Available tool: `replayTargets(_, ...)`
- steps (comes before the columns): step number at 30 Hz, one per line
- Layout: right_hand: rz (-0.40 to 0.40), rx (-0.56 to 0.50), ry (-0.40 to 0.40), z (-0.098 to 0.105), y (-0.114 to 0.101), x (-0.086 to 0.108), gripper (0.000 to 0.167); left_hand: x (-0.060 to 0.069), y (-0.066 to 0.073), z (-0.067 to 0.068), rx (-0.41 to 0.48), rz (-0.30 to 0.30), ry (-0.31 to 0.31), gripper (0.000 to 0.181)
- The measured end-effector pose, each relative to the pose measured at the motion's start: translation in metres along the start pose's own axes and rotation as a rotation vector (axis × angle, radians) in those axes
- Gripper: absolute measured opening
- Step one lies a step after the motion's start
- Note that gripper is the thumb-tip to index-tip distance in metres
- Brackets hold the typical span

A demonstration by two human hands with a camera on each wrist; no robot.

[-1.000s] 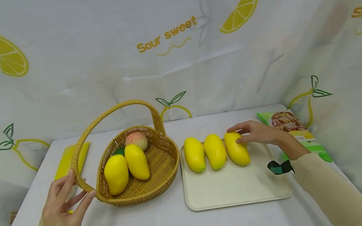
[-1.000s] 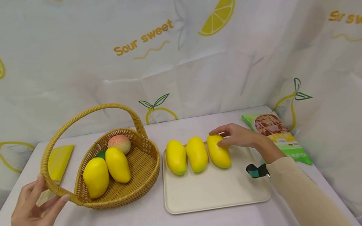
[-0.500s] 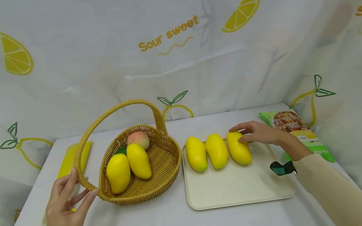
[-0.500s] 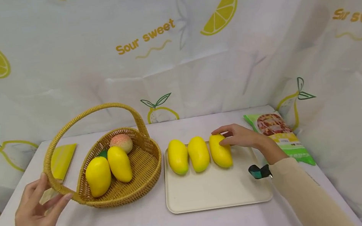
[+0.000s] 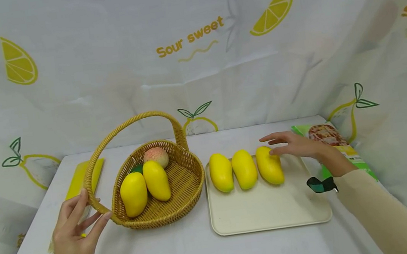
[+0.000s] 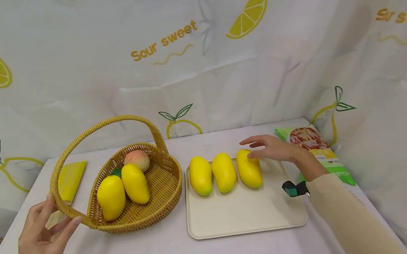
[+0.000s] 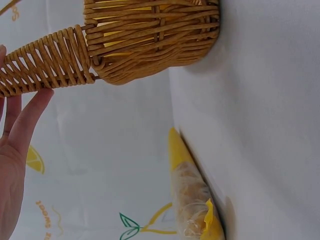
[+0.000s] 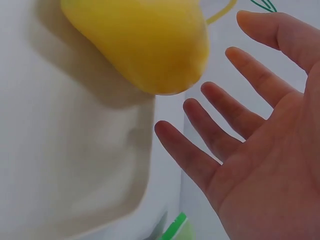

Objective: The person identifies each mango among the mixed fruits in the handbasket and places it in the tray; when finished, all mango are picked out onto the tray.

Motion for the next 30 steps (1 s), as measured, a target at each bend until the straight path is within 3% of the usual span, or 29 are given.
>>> replayTargets(15,0.054,0.031,0.02,0.007,-0.026,-0.003,0.062,-0.001,0.001,0.001,-0.002,-0.004,-0.005,0.082)
replayTargets(22,0.115,0.063,0.015,0.008,-0.051,-0.008,0.062,0.0,0.0,0.002,-0.005,0.0,-0.008,0.082)
replayTargets(30,0.165,0.015,-0.023,0.004,-0.081,-0.024,0.063,0.0,0.001,0.0,0.007,-0.003,-0.004,0.08)
Point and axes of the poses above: each hand's wrist, its own x-axis away from the middle knuckle, its own z-axis out of the back of the hand, y = z × x, the point moved 6 cm from there along -x, towards the middle knuckle, and after that the axes turned 1 degree about z, right-handed, at the moved point
